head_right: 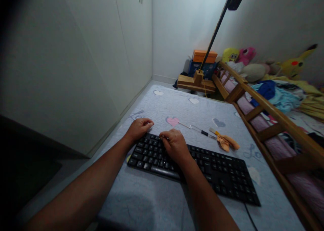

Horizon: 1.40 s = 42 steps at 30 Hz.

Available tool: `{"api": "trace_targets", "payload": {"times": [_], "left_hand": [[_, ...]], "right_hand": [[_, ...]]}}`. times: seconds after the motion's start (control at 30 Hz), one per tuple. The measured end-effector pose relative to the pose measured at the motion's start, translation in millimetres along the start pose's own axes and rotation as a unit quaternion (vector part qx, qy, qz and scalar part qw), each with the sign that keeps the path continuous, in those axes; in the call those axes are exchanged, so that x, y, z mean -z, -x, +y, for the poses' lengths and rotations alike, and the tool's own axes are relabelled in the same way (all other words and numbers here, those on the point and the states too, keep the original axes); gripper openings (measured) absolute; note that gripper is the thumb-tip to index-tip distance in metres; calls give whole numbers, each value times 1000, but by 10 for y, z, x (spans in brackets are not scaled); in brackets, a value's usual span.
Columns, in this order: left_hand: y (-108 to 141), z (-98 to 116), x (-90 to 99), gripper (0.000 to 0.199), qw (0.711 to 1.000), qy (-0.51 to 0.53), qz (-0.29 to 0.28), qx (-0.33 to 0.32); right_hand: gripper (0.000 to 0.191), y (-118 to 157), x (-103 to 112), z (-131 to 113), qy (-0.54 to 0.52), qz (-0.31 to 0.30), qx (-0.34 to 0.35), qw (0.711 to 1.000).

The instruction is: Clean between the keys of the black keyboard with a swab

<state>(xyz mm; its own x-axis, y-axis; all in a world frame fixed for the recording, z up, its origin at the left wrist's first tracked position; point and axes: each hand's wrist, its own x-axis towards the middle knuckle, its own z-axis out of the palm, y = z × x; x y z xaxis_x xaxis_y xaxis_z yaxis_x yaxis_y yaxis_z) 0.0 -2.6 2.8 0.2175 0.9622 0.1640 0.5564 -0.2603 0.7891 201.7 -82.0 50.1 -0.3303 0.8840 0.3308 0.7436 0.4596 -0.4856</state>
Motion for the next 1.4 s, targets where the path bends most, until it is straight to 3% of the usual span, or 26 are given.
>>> {"api": "trace_targets", "payload": {"times": [0.6,1.1,1.4], "left_hand": [[4,18,9,30,1000,1,0,0],[25,49,33,31,1000,-3,0,7],[15,21,26,30,1000,12,1,5]], "right_hand": [[19,-57,-24,34,-26,14,-10,1000],[17,-114,15,-40,-35,-13,-9,999],[19,-130,-29,13,-46,14,-20,999]]}}
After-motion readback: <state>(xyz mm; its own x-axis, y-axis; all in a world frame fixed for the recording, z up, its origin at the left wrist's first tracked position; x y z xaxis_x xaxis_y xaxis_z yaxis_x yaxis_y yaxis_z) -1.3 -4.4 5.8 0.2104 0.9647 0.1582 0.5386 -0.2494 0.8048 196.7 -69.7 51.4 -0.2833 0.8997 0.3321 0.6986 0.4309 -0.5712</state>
